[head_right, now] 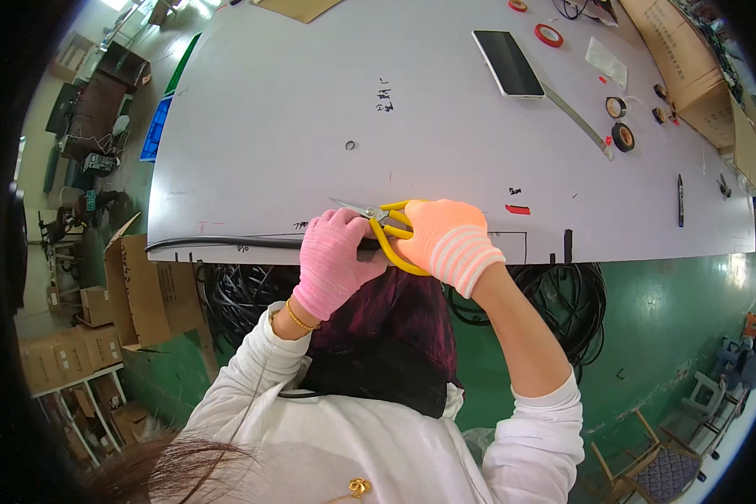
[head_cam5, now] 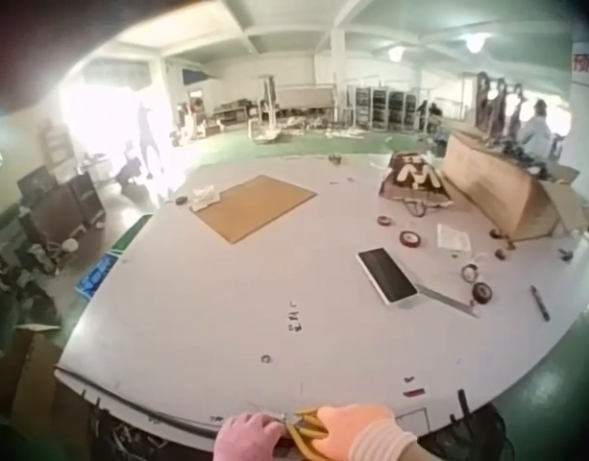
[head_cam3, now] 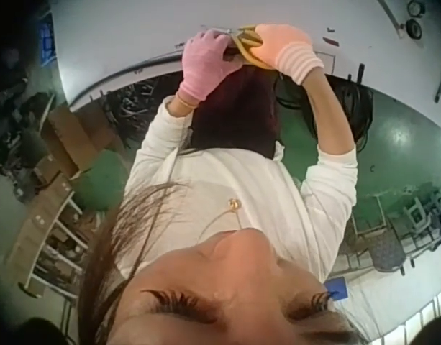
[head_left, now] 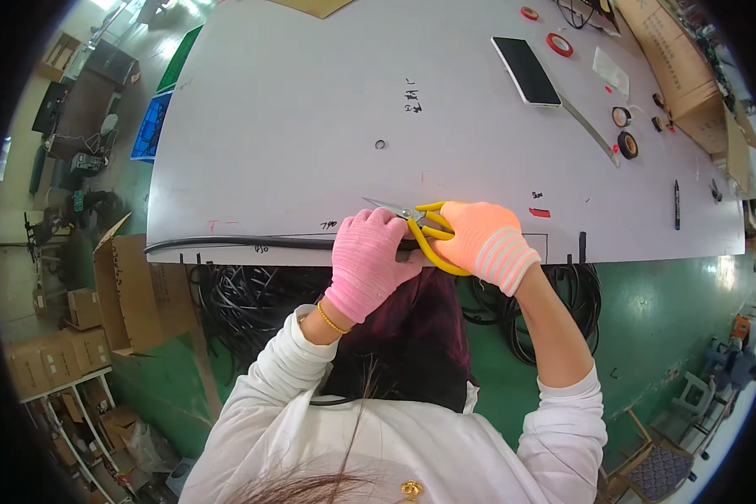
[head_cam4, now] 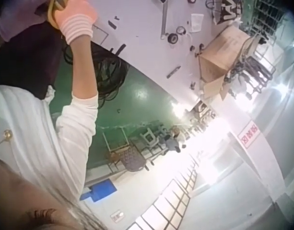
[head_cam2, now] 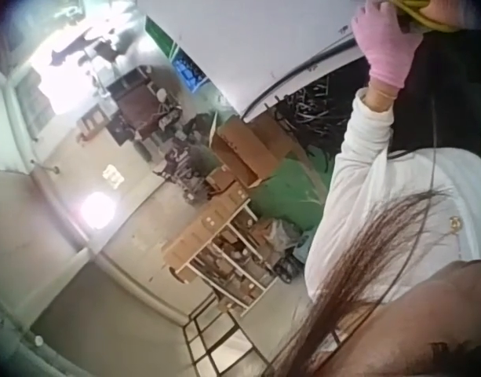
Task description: Cutting black cables into specified lengths using yellow scissors on a workbench.
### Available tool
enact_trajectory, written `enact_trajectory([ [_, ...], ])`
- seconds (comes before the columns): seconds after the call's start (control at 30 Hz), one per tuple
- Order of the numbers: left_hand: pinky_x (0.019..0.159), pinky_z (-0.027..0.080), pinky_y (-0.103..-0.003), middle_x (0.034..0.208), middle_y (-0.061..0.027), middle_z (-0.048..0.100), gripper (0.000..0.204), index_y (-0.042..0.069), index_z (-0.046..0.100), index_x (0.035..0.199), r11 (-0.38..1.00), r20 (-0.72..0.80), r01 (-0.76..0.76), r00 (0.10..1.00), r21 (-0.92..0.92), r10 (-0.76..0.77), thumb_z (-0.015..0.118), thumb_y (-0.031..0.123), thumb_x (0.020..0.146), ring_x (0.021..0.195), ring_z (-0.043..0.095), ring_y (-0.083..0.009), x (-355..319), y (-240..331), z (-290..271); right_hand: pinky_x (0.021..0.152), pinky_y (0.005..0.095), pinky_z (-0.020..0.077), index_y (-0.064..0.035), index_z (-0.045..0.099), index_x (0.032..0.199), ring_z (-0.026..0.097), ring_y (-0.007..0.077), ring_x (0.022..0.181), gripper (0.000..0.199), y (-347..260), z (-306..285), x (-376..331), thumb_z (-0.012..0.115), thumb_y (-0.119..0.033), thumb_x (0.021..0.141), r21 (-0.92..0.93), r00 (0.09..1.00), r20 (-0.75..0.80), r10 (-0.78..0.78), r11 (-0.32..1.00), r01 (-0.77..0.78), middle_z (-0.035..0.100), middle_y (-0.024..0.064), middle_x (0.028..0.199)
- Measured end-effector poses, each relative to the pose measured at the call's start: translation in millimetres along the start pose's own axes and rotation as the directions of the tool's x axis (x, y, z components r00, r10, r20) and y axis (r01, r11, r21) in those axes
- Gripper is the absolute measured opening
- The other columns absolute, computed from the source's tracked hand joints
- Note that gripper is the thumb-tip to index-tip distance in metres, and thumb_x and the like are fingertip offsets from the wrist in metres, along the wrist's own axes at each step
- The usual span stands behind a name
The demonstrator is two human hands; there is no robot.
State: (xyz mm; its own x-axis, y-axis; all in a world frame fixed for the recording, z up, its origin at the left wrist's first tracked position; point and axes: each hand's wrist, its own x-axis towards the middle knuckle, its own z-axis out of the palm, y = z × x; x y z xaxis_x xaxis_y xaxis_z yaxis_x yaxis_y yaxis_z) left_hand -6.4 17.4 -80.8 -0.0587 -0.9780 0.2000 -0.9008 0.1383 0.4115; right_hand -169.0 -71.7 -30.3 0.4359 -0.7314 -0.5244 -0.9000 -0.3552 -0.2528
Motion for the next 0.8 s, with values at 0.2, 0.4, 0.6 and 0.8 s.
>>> enact_trajectory([
  [0.2, 0.082, 0.049, -0.041, 0.086, -0.0071, 0.066, 0.028, 0.009, 0.07, 0.083, 0.996, 0.221, 0.021, 0.975, -0.084, -0.002, 0.077, 0.035, 0.074, 0.09, 0.062, -0.0293, 16.6, 2.7, -14.9, 0.068, 0.0445, 0.0527, -0.0046, 0.061, 0.101, 0.069, 0.0341, 0.079, 0.028, 25.4, 24.5, -20.8, 0.066, -0.03, 0.09, 0.164, 0.945, -0.265, -0.19, 0.957, 0.239, 0.072, 0.0127, 0.084],
  [0.4, 0.067, 0.05, -0.036, 0.076, -0.0133, 0.064, 0.022, 0.001, 0.067, 0.086, 0.943, 0.384, 0.138, 0.923, -0.303, -0.012, 0.073, 0.017, 0.073, 0.07, 0.061, -0.0277, 13.8, 1.4, -39.7, 0.061, 0.0351, 0.0498, -0.0029, 0.056, 0.094, 0.063, 0.0223, 0.064, 0.02, 21.4, 62.7, -80.8, 0.07, -0.017, 0.088, 0.776, 0.826, -0.537, 0.171, 0.483, 0.405, 0.063, 0.0083, 0.072],
  [0.6, 0.066, 0.047, -0.031, 0.067, -0.0076, 0.056, 0.016, -0.002, 0.065, 0.086, 0.823, 0.578, 0.368, 0.814, -0.432, -0.06, 0.069, 0.009, 0.076, 0.065, 0.049, -0.0153, 16.8, 15.8, -51.7, 0.067, 0.0283, 0.0448, -0.0003, 0.051, 0.097, 0.045, 0.0133, 0.071, 0.029, 5.9, 169.6, -140.4, 0.069, -0.023, 0.093, 0.953, 0.973, -0.229, 0.003, 0.204, 0.224, 0.05, 0.0022, 0.082],
  [0.8, 0.066, 0.047, -0.03, 0.068, -0.0061, 0.055, 0.016, -0.003, 0.064, 0.087, 0.792, 0.609, 0.399, 0.792, -0.462, -0.044, 0.069, 0.009, 0.076, 0.067, 0.049, -0.0124, 13.8, 26.5, -58.9, 0.076, 0.028, 0.0436, -0.0011, 0.048, 0.102, 0.043, 0.0141, 0.079, 0.041, -8.2, 183.1, -131.7, 0.059, -0.04, 0.101, 0.943, 0.953, -0.26, -0.156, 0.172, 0.286, 0.045, 0.0028, 0.09],
])
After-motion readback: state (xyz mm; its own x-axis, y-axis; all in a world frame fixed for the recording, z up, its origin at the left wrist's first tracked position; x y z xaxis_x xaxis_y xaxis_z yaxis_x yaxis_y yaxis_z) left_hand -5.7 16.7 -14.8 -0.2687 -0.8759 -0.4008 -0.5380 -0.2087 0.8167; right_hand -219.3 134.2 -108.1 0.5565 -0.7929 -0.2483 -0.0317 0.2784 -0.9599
